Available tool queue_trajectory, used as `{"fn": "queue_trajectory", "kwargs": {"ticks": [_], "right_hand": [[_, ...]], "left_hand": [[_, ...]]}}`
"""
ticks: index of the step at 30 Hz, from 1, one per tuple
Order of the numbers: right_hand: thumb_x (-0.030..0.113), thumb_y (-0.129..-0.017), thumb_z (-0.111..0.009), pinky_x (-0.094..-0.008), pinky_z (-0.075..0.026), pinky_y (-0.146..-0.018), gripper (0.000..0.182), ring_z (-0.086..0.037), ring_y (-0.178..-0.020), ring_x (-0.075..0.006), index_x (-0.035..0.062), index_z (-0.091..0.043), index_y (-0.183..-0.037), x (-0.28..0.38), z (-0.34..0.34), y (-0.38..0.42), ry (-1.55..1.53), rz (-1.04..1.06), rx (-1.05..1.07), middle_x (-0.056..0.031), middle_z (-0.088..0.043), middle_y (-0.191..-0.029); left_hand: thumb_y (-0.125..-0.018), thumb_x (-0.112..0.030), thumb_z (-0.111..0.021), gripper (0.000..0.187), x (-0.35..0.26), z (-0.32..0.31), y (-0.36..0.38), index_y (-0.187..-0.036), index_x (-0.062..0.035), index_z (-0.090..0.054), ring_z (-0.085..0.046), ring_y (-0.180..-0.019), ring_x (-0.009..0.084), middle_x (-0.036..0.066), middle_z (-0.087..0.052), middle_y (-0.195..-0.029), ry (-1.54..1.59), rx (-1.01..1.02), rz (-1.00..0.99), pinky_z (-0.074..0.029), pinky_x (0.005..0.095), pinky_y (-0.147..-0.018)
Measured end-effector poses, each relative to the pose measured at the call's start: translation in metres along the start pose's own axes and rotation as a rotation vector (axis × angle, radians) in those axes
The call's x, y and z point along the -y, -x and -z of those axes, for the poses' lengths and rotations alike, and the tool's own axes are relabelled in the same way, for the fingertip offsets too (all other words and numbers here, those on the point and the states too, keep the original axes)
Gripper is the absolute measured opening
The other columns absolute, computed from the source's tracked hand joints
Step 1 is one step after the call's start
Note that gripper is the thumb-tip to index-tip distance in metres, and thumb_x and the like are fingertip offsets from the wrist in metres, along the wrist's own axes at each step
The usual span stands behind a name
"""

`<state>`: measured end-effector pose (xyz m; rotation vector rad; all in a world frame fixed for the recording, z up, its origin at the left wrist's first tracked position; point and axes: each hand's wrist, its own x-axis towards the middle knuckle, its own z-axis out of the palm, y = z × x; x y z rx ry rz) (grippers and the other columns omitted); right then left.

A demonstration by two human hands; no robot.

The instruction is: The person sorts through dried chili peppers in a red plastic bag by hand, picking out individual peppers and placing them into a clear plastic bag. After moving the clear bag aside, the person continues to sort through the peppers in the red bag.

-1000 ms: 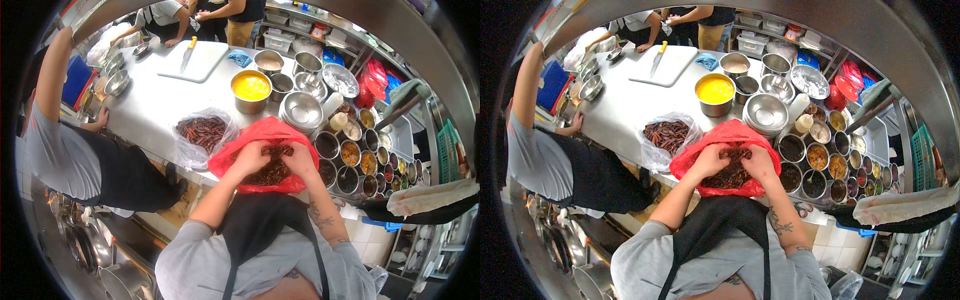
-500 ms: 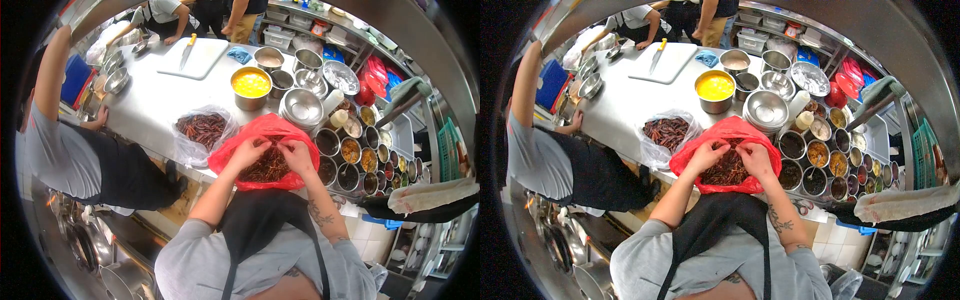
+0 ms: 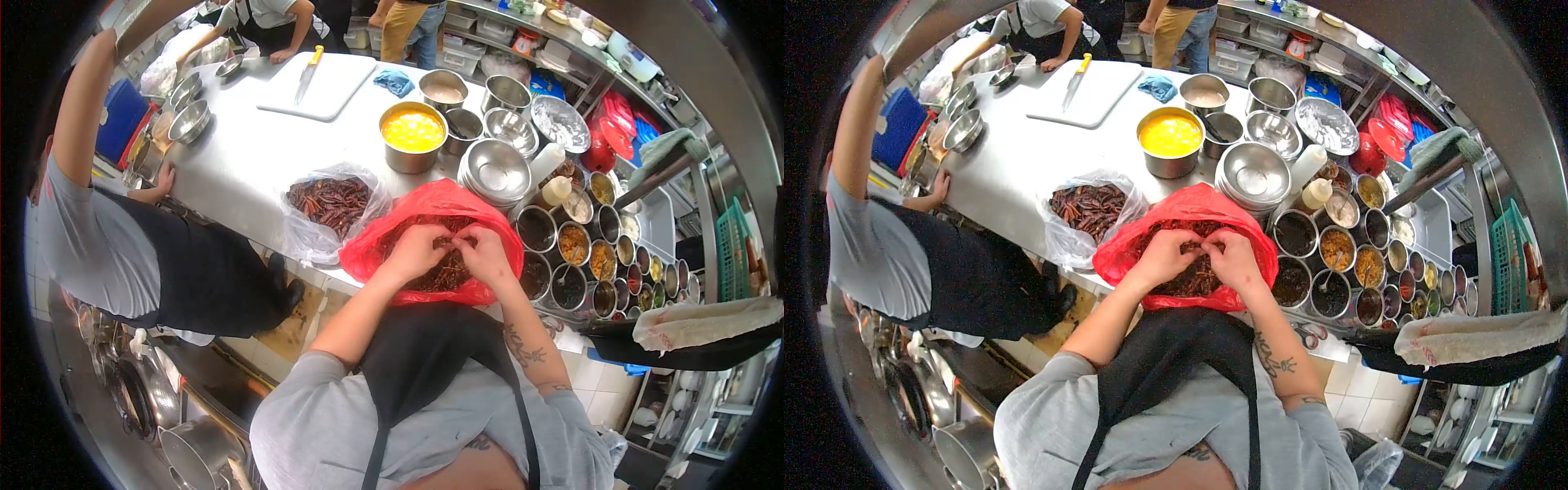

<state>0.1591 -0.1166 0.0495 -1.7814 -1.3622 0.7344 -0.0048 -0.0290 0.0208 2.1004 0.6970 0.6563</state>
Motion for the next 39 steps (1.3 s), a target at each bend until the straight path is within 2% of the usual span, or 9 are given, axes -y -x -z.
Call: {"fn": "queue_trajectory", "kwargs": {"ticks": [10, 12, 14, 19, 28, 31, 34, 37, 39], "right_hand": [[0.014, -0.094, -0.067, -0.0223, -0.045, -0.065, 0.008, -0.056, -0.071, -0.0056, 0.0061, -0.068, -0.095, -0.017, 0.011, 0.001, -0.923, -0.267, 0.297, 0.0025, -0.065, -0.083], [0.014, -0.092, -0.068, -0.0245, -0.048, -0.068, 0.012, -0.058, -0.074, -0.0076, 0.0033, -0.069, -0.097, -0.019, 0.007, -0.004, -0.634, -0.281, 0.073, 0.0009, -0.066, -0.084], [0.013, -0.090, -0.068, -0.0286, -0.050, -0.073, 0.017, -0.063, -0.079, -0.0128, 0.0001, -0.070, -0.100, -0.033, 0.000, -0.008, -0.402, -0.209, -0.114, -0.0043, -0.070, -0.088], [0.011, -0.086, -0.068, -0.0372, -0.053, -0.085, 0.024, -0.069, -0.096, -0.0272, -0.0030, -0.069, -0.106, -0.044, 0.002, -0.009, -0.091, -0.107, -0.193, -0.0175, -0.073, -0.099], [0.021, -0.085, -0.069, -0.0465, -0.053, -0.086, 0.025, -0.067, -0.095, -0.0403, 0.0068, -0.070, -0.106, -0.029, 0.004, 0.004, 0.384, -0.068, 0.095, -0.0213, -0.070, -0.100], [0.019, -0.084, -0.069, -0.0440, -0.054, -0.082, 0.021, -0.069, -0.088, -0.0376, 0.0035, -0.070, -0.099, -0.017, 0.007, -0.001, 0.262, -0.123, 0.049, -0.0206, -0.071, -0.093], [0.018, -0.084, -0.071, -0.0379, -0.054, -0.076, 0.021, -0.070, -0.080, -0.0280, 0.0007, -0.070, -0.094, -0.022, 0.005, -0.005, 0.040, -0.117, -0.035, -0.0161, -0.072, -0.085], [0.018, -0.084, -0.072, -0.0321, -0.053, -0.072, 0.022, -0.067, -0.076, -0.0182, -0.0011, -0.070, -0.094, -0.022, 0.002, -0.005, -0.200, -0.083, 0.012, -0.0099, -0.071, -0.080], [0.017, -0.085, -0.072, -0.0306, -0.052, -0.072, 0.019, -0.066, -0.075, -0.0161, 0.0002, -0.071, -0.094, -0.025, -0.001, -0.005, -0.348, -0.116, 0.091, -0.0074, -0.071, -0.080]], "left_hand": [[-0.085, -0.009, -0.077, 0.012, -0.010, 0.019, 0.000, -0.092, -0.0004, -0.073, -0.066, -0.082, 0.0122, 0.005, -0.073, -0.087, 0.394, 0.119, 0.163, -0.052, 0.0284, -0.079], [-0.089, -0.014, -0.075, 0.015, 0.000, 0.012, -0.001, -0.096, -0.0013, -0.071, -0.062, -0.074, 0.0097, 0.002, -0.069, -0.083, 0.563, 0.010, 0.333, -0.049, 0.0243, -0.068], [-0.095, -0.023, -0.068, 0.019, 0.003, 0.014, 0.000, -0.101, -0.0049, -0.064, -0.043, -0.055, 0.0055, -0.004, -0.052, -0.068, 0.885, -0.033, 0.578, -0.030, 0.0200, -0.049], [-0.098, -0.027, -0.060, 0.022, 0.029, 0.016, 0.000, -0.086, -0.0094, -0.057, -0.044, -0.058, 0.0077, -0.003, -0.049, -0.070, 1.373, 0.008, 0.598, -0.029, 0.0216, -0.047], [-0.097, -0.023, -0.062, 0.021, 0.026, 0.017, 0.003, -0.081, -0.0108, -0.056, -0.044, -0.057, 0.0072, -0.004, -0.049, -0.068, 1.163, 0.033, 0.562, -0.027, 0.0226, -0.047], [-0.094, -0.019, -0.067, 0.013, 0.029, 0.016, 0.003, -0.089, -0.0090, -0.062, -0.044, -0.057, 0.0059, -0.003, -0.051, -0.067, 1.011, 0.025, 0.504, -0.027, 0.0219, -0.048], [-0.091, -0.017, -0.071, 0.017, 0.013, 0.016, 0.004, -0.101, -0.0036, -0.069, -0.055, -0.064, 0.0092, 0.000, -0.062, -0.074, 0.669, 0.034, 0.478, -0.042, 0.0235, -0.055], [-0.088, -0.017, -0.075, 0.028, 0.000, 0.012, 0.001, -0.109, 0.0006, -0.072, -0.067, -0.078, 0.0159, 0.008, -0.073, -0.088, 0.362, 0.034, 0.216, -0.053, 0.0292, -0.074], [-0.087, -0.017, -0.075, 0.029, -0.018, 0.018, 0.000, -0.109, 0.0011, -0.072, -0.069, -0.087, 0.0186, 0.011, -0.074, -0.096, 0.296, 0.095, 0.247, -0.052, 0.0317, -0.085]]}}
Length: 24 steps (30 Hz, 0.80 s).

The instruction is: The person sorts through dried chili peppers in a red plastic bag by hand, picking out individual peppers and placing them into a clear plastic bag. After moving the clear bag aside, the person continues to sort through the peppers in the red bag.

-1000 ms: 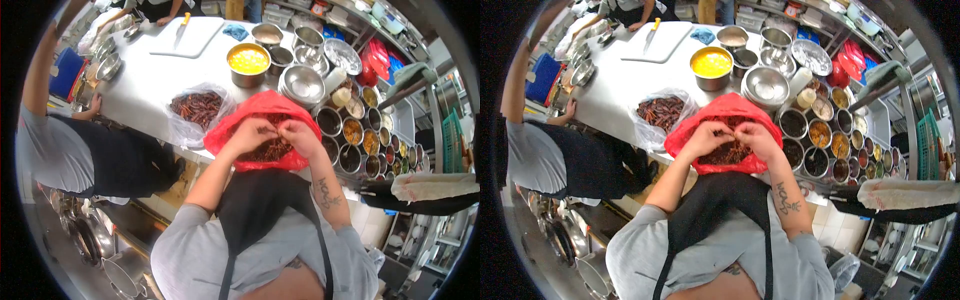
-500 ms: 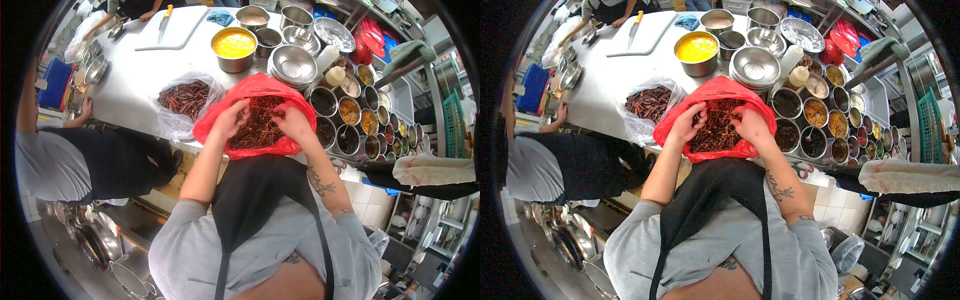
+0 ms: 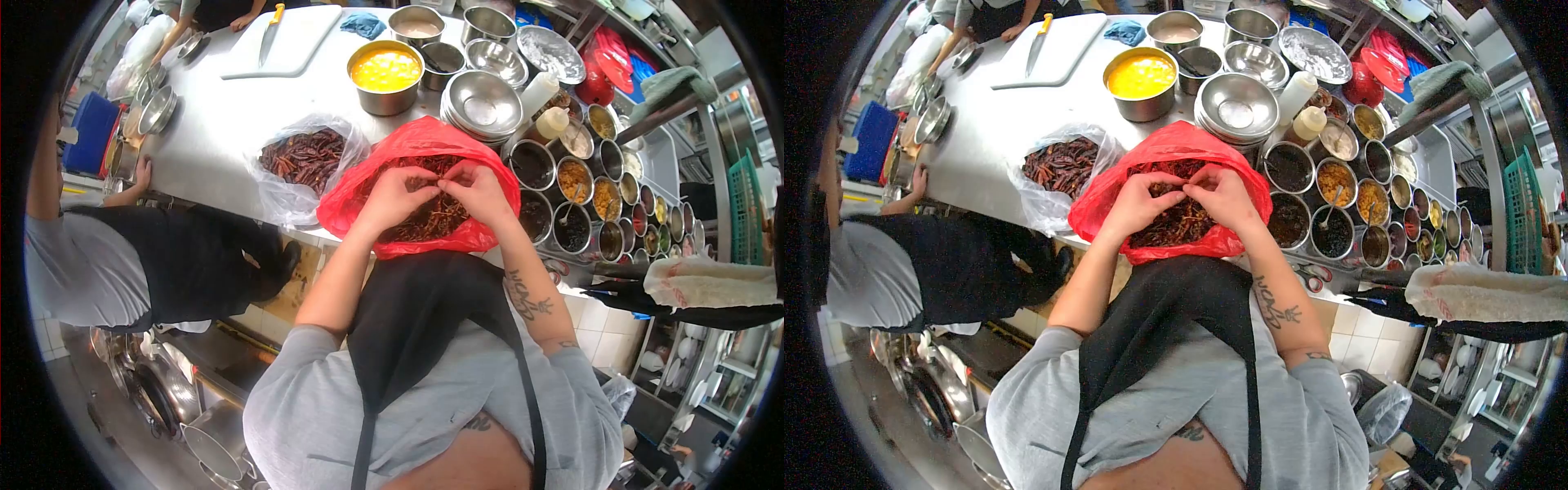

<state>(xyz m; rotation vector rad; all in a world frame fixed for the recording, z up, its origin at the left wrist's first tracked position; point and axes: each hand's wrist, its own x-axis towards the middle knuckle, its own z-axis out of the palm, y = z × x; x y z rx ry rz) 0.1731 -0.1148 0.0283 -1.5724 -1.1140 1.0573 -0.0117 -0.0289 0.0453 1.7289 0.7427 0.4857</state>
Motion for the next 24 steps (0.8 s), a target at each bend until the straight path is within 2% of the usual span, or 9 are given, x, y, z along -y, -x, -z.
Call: {"fn": "queue_trajectory", "kwargs": {"ticks": [1, 4, 10, 13, 16, 19, 21, 22, 24], "right_hand": [[0.017, -0.085, -0.072, -0.0299, -0.052, -0.071, 0.018, -0.065, -0.075, -0.0151, 0.0008, -0.072, -0.094, -0.001, 0.000, 0.000, -0.073, -0.021, 0.038, -0.0062, -0.071, -0.080], [0.016, -0.086, -0.071, -0.0299, -0.051, -0.072, 0.017, -0.065, -0.074, -0.0144, 0.0008, -0.072, -0.095, 0.001, 0.002, 0.001, 0.038, -0.051, 0.048, -0.0073, -0.072, -0.082], [0.015, -0.085, -0.066, -0.0410, -0.054, -0.083, 0.021, -0.071, -0.088, -0.0328, 0.0017, -0.073, -0.099, -0.005, 0.006, 0.001, 0.464, -0.037, -0.142, -0.0203, -0.072, -0.092], [0.015, -0.083, -0.064, -0.0447, -0.053, -0.088, 0.024, -0.068, -0.096, -0.0387, 0.0029, -0.072, -0.102, -0.007, 0.003, 0.000, 0.459, -0.013, -0.217, -0.0234, -0.071, -0.096], [0.012, -0.085, -0.067, -0.0370, -0.054, -0.079, 0.023, -0.070, -0.082, -0.0278, -0.0006, -0.071, -0.103, 0.001, -0.001, 0.001, 0.510, 0.010, -0.212, -0.0176, -0.073, -0.091], [0.015, -0.085, -0.064, -0.0436, -0.053, -0.087, 0.023, -0.069, -0.097, -0.0372, 0.0017, -0.071, -0.102, -0.001, -0.005, 0.001, 0.427, 0.015, -0.178, -0.0224, -0.071, -0.097], [0.015, -0.086, -0.064, -0.0434, -0.053, -0.087, 0.022, -0.069, -0.096, -0.0373, 0.0012, -0.071, -0.102, 0.007, -0.006, 0.004, 0.430, 0.045, -0.153, -0.0226, -0.071, -0.096], [0.014, -0.086, -0.064, -0.0432, -0.053, -0.087, 0.022, -0.069, -0.096, -0.0374, 0.0009, -0.071, -0.102, 0.010, -0.007, 0.005, 0.429, 0.064, -0.141, -0.0226, -0.071, -0.096], [0.014, -0.086, -0.065, -0.0430, -0.053, -0.086, 0.021, -0.069, -0.095, -0.0375, 0.0005, -0.071, -0.101, 0.010, -0.008, 0.006, 0.415, 0.117, -0.148, -0.0226, -0.071, -0.096]], "left_hand": [[-0.086, -0.017, -0.076, 0.029, -0.007, 0.000, 0.001, -0.108, 0.0013, -0.073, -0.071, -0.091, 0.0200, 0.013, -0.075, -0.100, -0.035, 0.026, 0.020, -0.052, 0.0330, -0.090], [-0.085, -0.017, -0.076, 0.028, -0.005, -0.002, -0.001, -0.108, -0.0006, -0.073, -0.071, -0.093, 0.0190, 0.014, -0.075, -0.099, -0.115, 0.029, 0.009, -0.052, 0.0334, -0.088], [-0.087, -0.019, -0.074, 0.021, 0.011, 0.008, -0.007, -0.095, -0.0002, -0.073, -0.070, -0.088, 0.0204, 0.014, -0.073, -0.091, -0.173, -0.086, 0.082, -0.052, 0.0332, -0.084], [-0.087, -0.022, -0.073, 0.023, 0.015, 0.012, -0.009, -0.093, -0.0006, -0.071, -0.069, -0.086, 0.0232, 0.015, -0.072, -0.089, -0.272, -0.079, 0.116, -0.052, 0.0359, -0.081], [-0.084, -0.024, -0.075, 0.026, 0.013, 0.007, -0.015, -0.098, -0.0019, -0.072, -0.070, -0.085, 0.0296, 0.017, -0.072, -0.089, -0.422, -0.007, 0.165, -0.053, 0.0400, -0.078], [-0.081, -0.024, -0.076, 0.029, 0.026, -0.004, -0.024, -0.101, -0.0034, -0.072, -0.069, -0.085, 0.0361, 0.020, -0.071, -0.089, -0.622, 0.044, 0.141, -0.054, 0.0443, -0.079], [-0.080, -0.024, -0.075, 0.030, 0.024, -0.011, -0.024, -0.102, -0.0044, -0.073, -0.068, -0.087, 0.0388, 0.021, -0.070, -0.090, -0.754, -0.002, 0.125, -0.054, 0.0465, -0.081], [-0.080, -0.025, -0.075, 0.030, 0.017, -0.011, -0.025, -0.102, -0.0049, -0.073, -0.068, -0.091, 0.0375, 0.022, -0.070, -0.092, -0.733, 0.040, 0.207, -0.054, 0.0472, -0.084], [-0.080, -0.024, -0.075, 0.029, 0.013, -0.009, -0.023, -0.102, -0.0053, -0.073, -0.068, -0.091, 0.0370, 0.021, -0.070, -0.093, -0.648, 0.012, 0.129, -0.054, 0.0453, -0.083]]}}
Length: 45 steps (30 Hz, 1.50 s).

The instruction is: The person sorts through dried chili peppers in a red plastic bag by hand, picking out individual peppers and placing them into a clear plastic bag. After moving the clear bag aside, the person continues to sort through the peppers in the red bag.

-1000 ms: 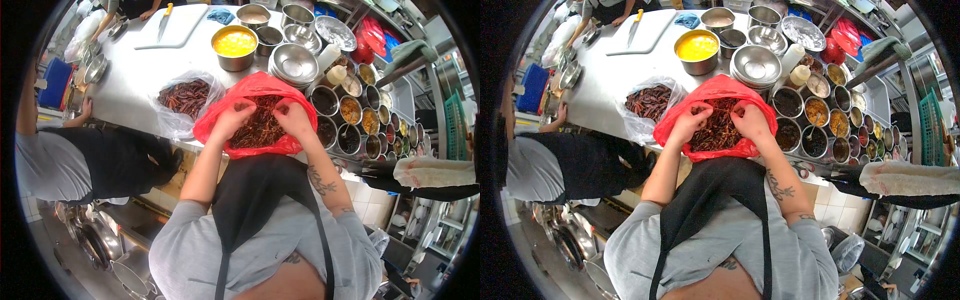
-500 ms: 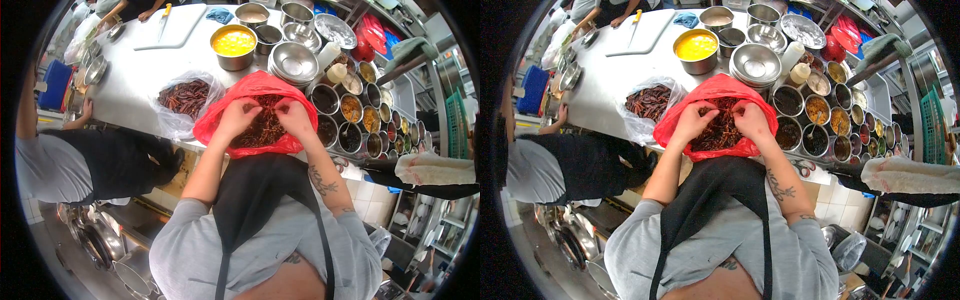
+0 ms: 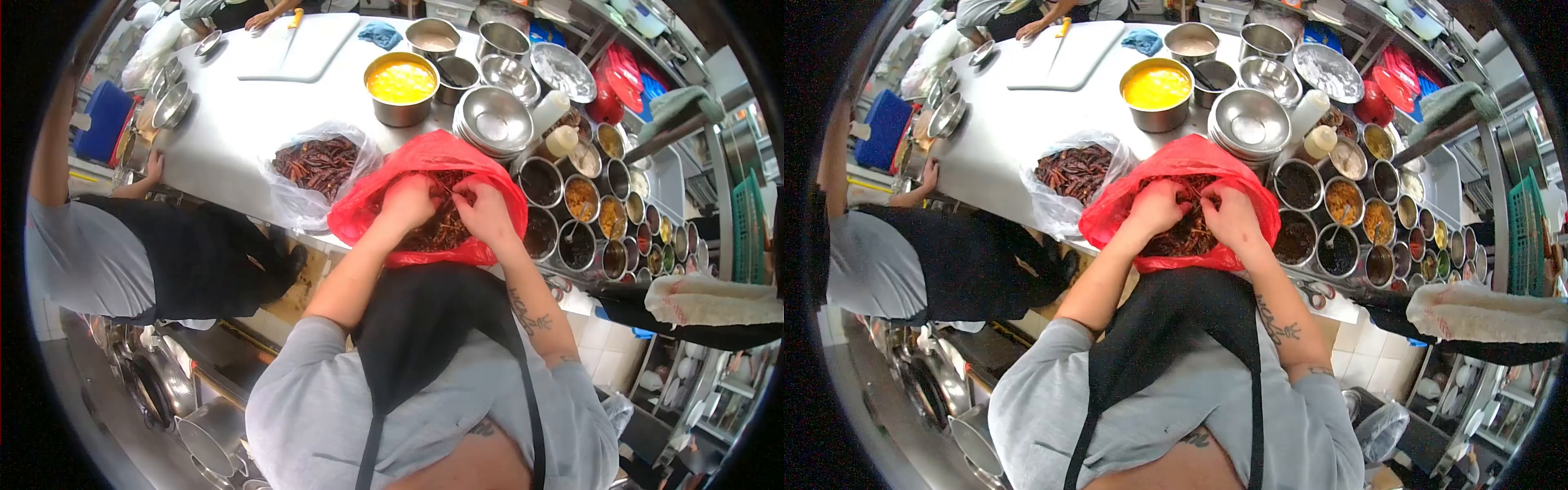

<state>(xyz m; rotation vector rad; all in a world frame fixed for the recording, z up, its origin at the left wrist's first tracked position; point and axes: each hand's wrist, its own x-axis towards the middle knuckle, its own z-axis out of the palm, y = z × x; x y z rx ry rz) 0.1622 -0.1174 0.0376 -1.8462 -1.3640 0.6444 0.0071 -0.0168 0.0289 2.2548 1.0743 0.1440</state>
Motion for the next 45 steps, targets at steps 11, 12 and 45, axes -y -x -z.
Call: {"fn": "queue_trajectory", "kwargs": {"ticks": [11, 12, 45], "right_hand": [[0.016, -0.089, -0.069, -0.0347, -0.053, -0.079, 0.022, -0.070, -0.083, -0.0259, -0.0015, -0.071, -0.101, -0.002, -0.012, -0.002, -0.159, -0.025, 0.117, -0.0178, -0.072, -0.090], [0.016, -0.089, -0.069, -0.0343, -0.053, -0.078, 0.022, -0.070, -0.082, -0.0244, -0.0018, -0.071, -0.101, -0.002, -0.011, -0.002, -0.182, -0.025, 0.112, -0.0170, -0.072, -0.089], [0.023, -0.084, -0.070, -0.0466, -0.051, -0.091, 0.029, -0.063, -0.104, -0.0375, 0.0086, -0.068, -0.109, -0.006, -0.011, 0.005, 0.372, 0.041, 0.304, -0.0181, -0.064, -0.107]], "left_hand": [[-0.091, -0.019, -0.071, 0.017, 0.001, -0.004, 0.010, -0.097, -0.0026, -0.071, -0.054, -0.060, 0.0064, 0.000, -0.066, -0.076, 1.003, -0.117, 0.074, -0.041, 0.0230, -0.054], [-0.093, -0.020, -0.069, 0.013, -0.002, -0.008, 0.009, -0.093, -0.0075, -0.069, -0.044, -0.053, 0.0029, -0.004, -0.058, -0.069, 1.104, -0.140, 0.062, -0.031, 0.0205, -0.047], [-0.096, -0.025, -0.059, 0.017, 0.040, -0.012, 0.018, -0.087, -0.0111, -0.058, -0.048, -0.059, 0.0108, 0.001, -0.059, -0.076, 1.899, 0.249, 0.219, -0.031, 0.0235, -0.049]]}}
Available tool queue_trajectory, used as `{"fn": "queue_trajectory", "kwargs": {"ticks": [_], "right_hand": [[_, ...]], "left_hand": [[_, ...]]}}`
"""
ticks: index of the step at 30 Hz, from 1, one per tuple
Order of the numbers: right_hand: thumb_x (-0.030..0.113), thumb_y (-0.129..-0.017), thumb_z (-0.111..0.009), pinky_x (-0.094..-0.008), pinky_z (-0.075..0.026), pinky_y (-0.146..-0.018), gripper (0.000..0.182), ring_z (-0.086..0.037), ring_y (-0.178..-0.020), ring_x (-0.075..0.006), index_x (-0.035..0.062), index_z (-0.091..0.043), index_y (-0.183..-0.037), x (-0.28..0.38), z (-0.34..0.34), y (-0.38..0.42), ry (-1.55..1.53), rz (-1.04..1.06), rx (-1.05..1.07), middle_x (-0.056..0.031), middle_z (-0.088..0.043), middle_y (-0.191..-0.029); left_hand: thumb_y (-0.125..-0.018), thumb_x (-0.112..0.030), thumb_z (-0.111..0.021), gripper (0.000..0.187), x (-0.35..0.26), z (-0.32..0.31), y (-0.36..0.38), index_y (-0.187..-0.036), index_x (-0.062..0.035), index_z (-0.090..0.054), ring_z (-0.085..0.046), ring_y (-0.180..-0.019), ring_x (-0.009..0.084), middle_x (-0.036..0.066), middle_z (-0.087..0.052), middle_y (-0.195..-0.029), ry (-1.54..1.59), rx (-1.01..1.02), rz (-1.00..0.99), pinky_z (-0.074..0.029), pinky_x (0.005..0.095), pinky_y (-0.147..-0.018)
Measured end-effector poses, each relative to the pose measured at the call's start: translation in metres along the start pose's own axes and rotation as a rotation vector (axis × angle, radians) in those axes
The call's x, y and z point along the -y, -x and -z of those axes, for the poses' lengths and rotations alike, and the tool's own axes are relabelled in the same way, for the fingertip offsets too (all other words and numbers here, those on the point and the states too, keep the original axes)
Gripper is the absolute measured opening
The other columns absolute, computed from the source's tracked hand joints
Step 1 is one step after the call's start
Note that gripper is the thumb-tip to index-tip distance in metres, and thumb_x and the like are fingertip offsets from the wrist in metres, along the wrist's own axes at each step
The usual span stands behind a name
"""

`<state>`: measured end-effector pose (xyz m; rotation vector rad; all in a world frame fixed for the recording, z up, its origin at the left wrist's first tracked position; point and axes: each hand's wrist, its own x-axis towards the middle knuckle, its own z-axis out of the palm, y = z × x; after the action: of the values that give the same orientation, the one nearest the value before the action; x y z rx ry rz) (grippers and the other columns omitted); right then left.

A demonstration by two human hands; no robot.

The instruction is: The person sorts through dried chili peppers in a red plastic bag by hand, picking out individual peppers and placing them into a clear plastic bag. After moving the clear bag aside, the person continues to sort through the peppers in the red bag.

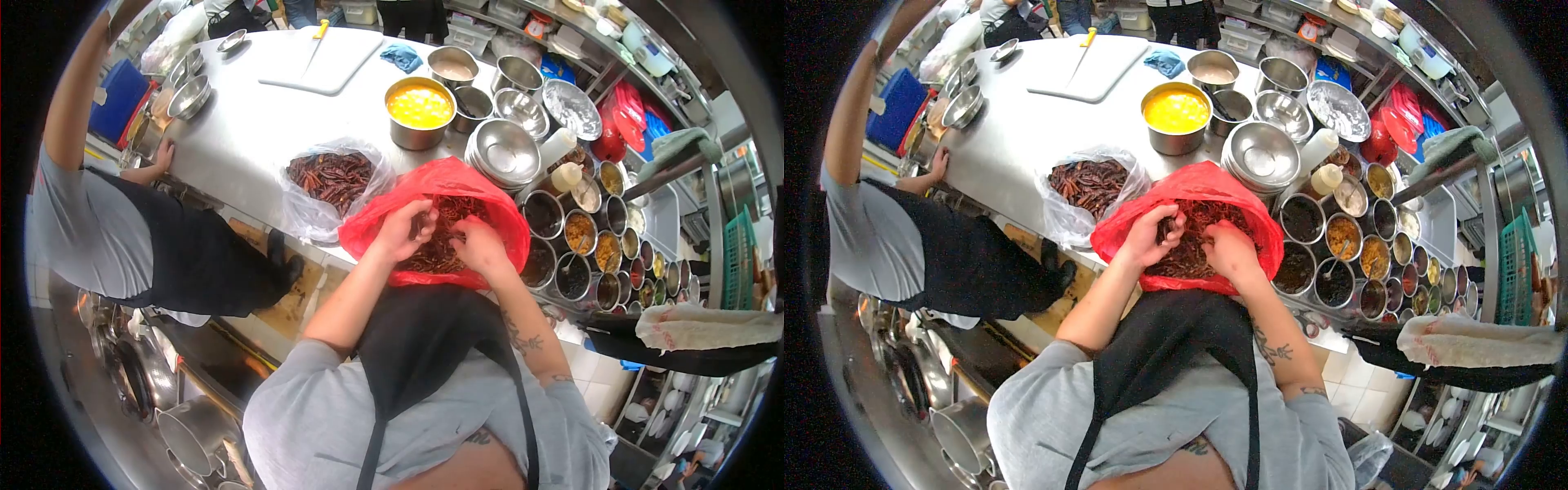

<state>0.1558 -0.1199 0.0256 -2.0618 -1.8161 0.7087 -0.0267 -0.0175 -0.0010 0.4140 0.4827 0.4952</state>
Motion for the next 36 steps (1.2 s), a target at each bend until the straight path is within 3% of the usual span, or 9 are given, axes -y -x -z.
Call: {"fn": "queue_trajectory", "kwargs": {"ticks": [5, 9, 13, 16, 25, 28, 31, 34, 36], "right_hand": [[0.019, -0.086, -0.069, -0.0460, -0.053, -0.085, 0.021, -0.066, -0.092, -0.0395, 0.0039, -0.073, -0.100, -0.004, 0.002, 0.000, -0.198, 0.011, -0.298, -0.0206, -0.067, -0.101], [0.011, -0.088, -0.067, -0.0412, -0.056, -0.074, 0.026, -0.070, -0.077, -0.0375, -0.0033, -0.070, -0.109, 0.004, 0.009, 0.000, -0.345, 0.071, -0.399, -0.0228, -0.070, -0.088], [0.001, -0.088, -0.060, -0.0365, -0.055, -0.066, 0.026, -0.070, -0.068, -0.0234, -0.0023, -0.069, -0.112, 0.021, 0.004, 0.004, -0.604, 0.025, -0.271, -0.0202, -0.069, -0.078], [0.002, -0.088, -0.061, -0.0379, -0.055, -0.066, 0.023, -0.070, -0.068, -0.0273, -0.0015, -0.069, -0.109, 0.030, 0.015, 0.009, -0.595, -0.004, -0.164, -0.0208, -0.069, -0.079], [0.006, -0.088, -0.066, -0.0385, -0.055, -0.069, 0.014, -0.070, -0.072, -0.0330, -0.0020, -0.071, -0.098, 0.028, 0.003, 0.007, -0.592, 0.089, -0.320, -0.0211, -0.070, -0.082], [0.006, -0.089, -0.068, -0.0278, -0.053, -0.064, 0.015, -0.070, -0.069, -0.0144, -0.0043, -0.070, -0.100, 0.032, 0.015, 0.010, -0.643, -0.041, -0.205, -0.0140, -0.073, -0.082], [0.005, -0.090, -0.068, -0.0279, -0.053, -0.065, 0.014, -0.070, -0.072, -0.0146, -0.0056, -0.069, -0.099, 0.031, 0.016, 0.010, -0.387, 0.186, -0.321, -0.0135, -0.073, -0.083], [0.010, -0.087, -0.071, -0.0328, -0.054, -0.069, 0.015, -0.070, -0.072, -0.0247, -0.0017, -0.071, -0.096, 0.028, 0.009, 0.009, -0.371, 0.314, -0.354, -0.0173, -0.071, -0.081], [0.011, -0.087, -0.071, -0.0328, -0.054, -0.068, 0.014, -0.069, -0.072, -0.0203, -0.0009, -0.071, -0.096, 0.025, 0.007, 0.010, -0.525, 0.248, -0.249, -0.0138, -0.071, -0.080]], "left_hand": [[-0.096, -0.021, -0.064, 0.014, 0.003, -0.006, 0.006, -0.087, -0.0123, -0.058, -0.046, -0.056, 0.0092, -0.001, -0.058, -0.074, -0.102, -0.031, -0.055, -0.029, 0.0219, -0.046], [-0.095, -0.019, -0.067, 0.012, 0.004, -0.012, 0.007, -0.093, -0.0093, -0.062, -0.046, -0.055, 0.0070, -0.002, -0.056, -0.072, -0.297, -0.018, -0.087, -0.031, 0.0221, -0.047], [-0.094, -0.017, -0.069, 0.012, 0.013, -0.026, 0.005, -0.099, -0.0067, -0.065, -0.047, -0.057, 0.0057, -0.003, -0.057, -0.072, -0.552, -0.125, -0.173, -0.032, 0.0221, -0.047], [-0.093, -0.018, -0.071, 0.014, 0.017, -0.024, 0.003, -0.096, -0.0051, -0.065, -0.048, -0.055, 0.0054, -0.003, -0.059, -0.072, -0.592, -0.125, -0.191, -0.033, 0.0220, -0.047], [-0.097, -0.021, -0.066, 0.015, 0.021, -0.023, 0.004, -0.088, -0.0098, -0.060, -0.045, -0.054, 0.0059, -0.004, -0.055, -0.068, -0.429, -0.120, -0.218, -0.031, 0.0224, -0.046], [-0.099, -0.022, -0.062, 0.015, 0.020, -0.015, 0.002, -0.089, -0.0111, -0.059, -0.045, -0.053, 0.0062, -0.003, -0.054, -0.069, -0.263, -0.093, -0.185, -0.030, 0.0222, -0.045], [-0.100, -0.024, -0.060, 0.016, 0.017, -0.021, 0.005, -0.089, -0.0117, -0.057, -0.045, -0.053, 0.0062, -0.003, -0.053, -0.069, -0.225, -0.086, -0.139, -0.029, 0.0218, -0.045], [-0.100, -0.025, -0.058, 0.017, 0.019, -0.033, 0.009, -0.089, -0.0117, -0.057, -0.046, -0.053, 0.0062, -0.003, -0.054, -0.069, -0.225, -0.089, -0.077, -0.029, 0.0212, -0.044], [-0.101, -0.025, -0.057, 0.017, 0.021, -0.032, 0.011, -0.090, -0.0116, -0.058, -0.046, -0.053, 0.0064, -0.003, -0.054, -0.069, -0.260, -0.080, -0.055, -0.028, 0.0209, -0.044]]}}
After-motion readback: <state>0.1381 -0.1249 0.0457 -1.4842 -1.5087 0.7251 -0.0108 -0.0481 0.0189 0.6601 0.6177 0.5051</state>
